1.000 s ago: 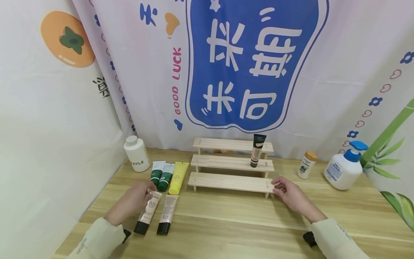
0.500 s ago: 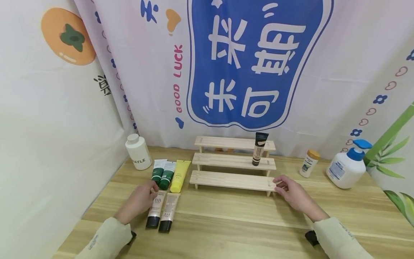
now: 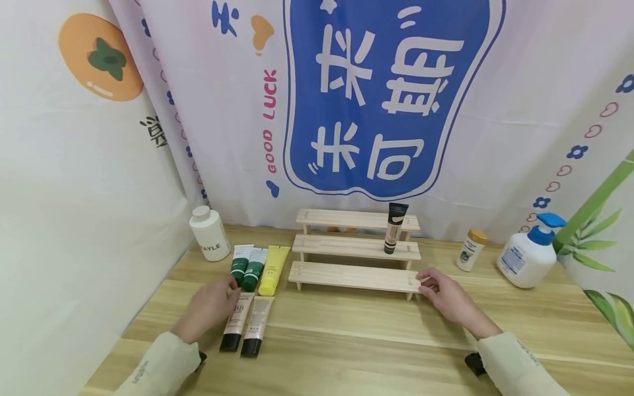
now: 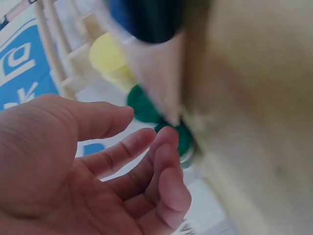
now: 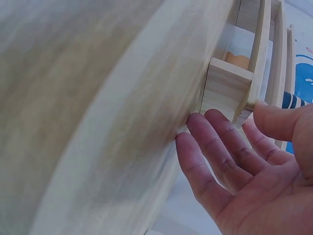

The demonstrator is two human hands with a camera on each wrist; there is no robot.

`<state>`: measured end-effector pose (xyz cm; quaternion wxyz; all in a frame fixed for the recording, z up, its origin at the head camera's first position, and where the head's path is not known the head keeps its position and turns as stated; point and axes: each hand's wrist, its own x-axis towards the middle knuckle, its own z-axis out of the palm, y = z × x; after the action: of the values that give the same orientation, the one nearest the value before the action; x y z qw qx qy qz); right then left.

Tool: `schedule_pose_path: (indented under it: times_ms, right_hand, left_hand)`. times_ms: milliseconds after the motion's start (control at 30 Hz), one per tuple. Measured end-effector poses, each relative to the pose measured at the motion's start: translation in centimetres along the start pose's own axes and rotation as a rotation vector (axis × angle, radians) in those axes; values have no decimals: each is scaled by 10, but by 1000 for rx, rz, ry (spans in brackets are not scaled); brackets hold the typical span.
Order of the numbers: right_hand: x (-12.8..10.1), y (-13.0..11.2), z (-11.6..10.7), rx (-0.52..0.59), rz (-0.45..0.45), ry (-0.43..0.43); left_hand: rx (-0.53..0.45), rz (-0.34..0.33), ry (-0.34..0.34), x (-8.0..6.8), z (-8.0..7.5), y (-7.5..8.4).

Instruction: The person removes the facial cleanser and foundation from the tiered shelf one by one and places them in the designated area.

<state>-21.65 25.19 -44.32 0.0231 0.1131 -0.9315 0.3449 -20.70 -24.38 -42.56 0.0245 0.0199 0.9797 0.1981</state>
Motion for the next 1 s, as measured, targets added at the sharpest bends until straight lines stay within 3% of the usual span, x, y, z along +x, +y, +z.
schedule_pose_path:
  times_ms: [233,367,500,800,1000]
  right_hand:
    - [0,0,0,5,2,-3]
    - [0,1,0,7,2,-4]
    - [0,-1,0,0,4,-4]
    - [0,-1,0,-9,-6,5]
    - [-1,-2,-1,-6,-15,14]
  left_hand:
    - [26,142,131,0,-28,26]
    - [23,211,164,5,-36,48]
    - [29,274,186,14,-36,73]
    - [-20,518,357,48,-27,139]
    - [-35,671,338,63,-23,187]
